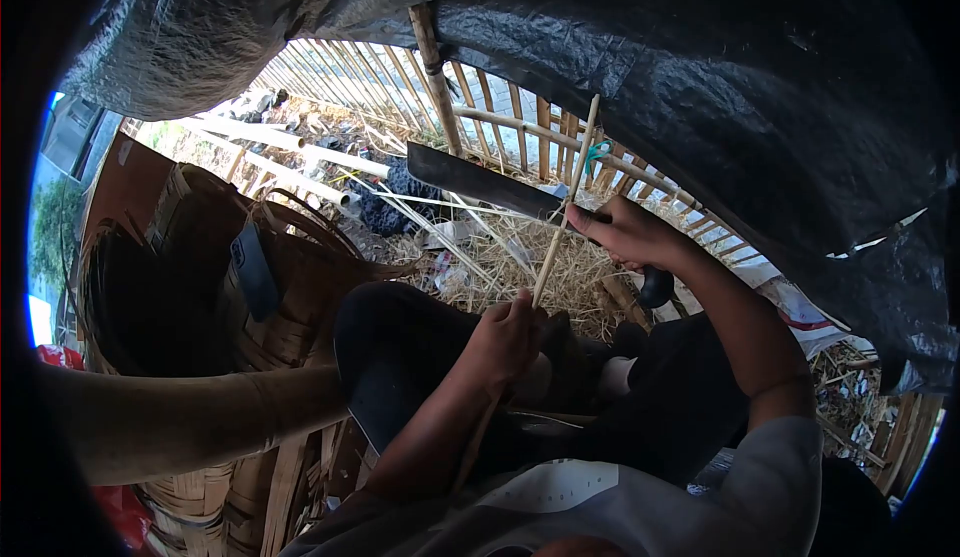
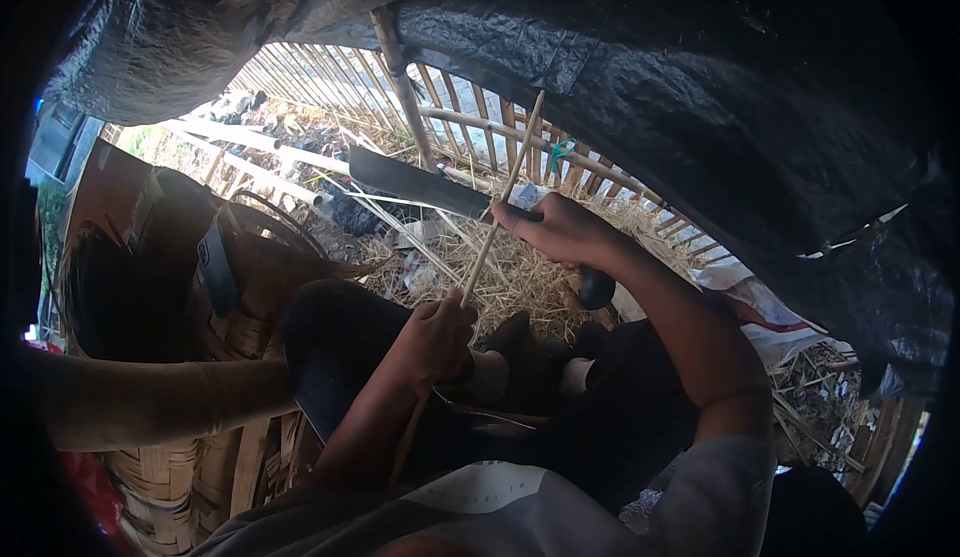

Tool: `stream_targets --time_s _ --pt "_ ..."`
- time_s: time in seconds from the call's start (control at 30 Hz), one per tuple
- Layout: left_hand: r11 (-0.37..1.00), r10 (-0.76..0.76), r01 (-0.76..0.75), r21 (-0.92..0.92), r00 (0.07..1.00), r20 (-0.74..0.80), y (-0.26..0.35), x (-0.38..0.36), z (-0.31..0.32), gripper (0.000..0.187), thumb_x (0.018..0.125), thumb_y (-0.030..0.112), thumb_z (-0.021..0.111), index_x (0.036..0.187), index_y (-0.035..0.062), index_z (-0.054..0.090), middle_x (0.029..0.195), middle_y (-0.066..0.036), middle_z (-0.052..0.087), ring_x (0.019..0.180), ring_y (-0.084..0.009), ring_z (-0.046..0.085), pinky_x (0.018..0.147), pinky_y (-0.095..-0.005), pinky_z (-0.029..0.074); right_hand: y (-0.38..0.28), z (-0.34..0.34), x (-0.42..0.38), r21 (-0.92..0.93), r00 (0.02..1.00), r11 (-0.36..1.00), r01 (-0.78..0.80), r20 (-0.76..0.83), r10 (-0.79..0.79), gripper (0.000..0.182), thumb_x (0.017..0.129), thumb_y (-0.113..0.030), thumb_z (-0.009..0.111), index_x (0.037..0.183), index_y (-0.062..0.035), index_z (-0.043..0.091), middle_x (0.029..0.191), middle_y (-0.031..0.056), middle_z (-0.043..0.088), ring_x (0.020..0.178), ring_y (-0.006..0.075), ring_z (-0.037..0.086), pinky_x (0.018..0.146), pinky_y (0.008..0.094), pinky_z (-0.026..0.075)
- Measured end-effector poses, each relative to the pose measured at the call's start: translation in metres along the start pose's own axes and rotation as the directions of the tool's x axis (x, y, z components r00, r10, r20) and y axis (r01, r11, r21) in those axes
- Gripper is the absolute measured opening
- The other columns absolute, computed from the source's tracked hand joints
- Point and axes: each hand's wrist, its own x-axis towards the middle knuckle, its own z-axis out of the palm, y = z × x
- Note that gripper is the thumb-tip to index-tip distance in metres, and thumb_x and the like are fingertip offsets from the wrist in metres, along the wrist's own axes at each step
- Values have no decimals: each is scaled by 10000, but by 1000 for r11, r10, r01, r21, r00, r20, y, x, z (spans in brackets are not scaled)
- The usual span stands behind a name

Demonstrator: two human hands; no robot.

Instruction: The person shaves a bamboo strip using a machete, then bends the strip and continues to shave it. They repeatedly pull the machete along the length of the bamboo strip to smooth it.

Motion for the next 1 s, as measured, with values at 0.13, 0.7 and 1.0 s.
stream_targets --time_s 0.13,0.7,1.0 --pt "993 63 -62 102 998 -3 4 -1 5 399 1048 396 470 853 58 552 590 52 458 423 -77 446 367 -240 321 -6 1 -4 55 998 996 -68 -2 68 683 857 -735 574 742 -68 489 492 -43 432 375 77 452 374 256 370" --pt "991 73 -74 115 997 10 -8 12 -1 381 1050 369 486 861 46 562 653 25 500 489 -82 490 406 -237 355 19 4 2 208 987 976 -65 156 32 656 899 -713 522 660 -109 430 479 -18 404 364 78 381 347 269 313" --pt "961 105 -92 262 994 -35 3 0 13 424 1058 373 461 787 66 568 622 56 466 490 -55 458 419 -231 337 31 0 6 526 824 747 -407 564 53 678 902 -741 479 658 -112 414 476 -39 341 355 74 338 358 280 302"
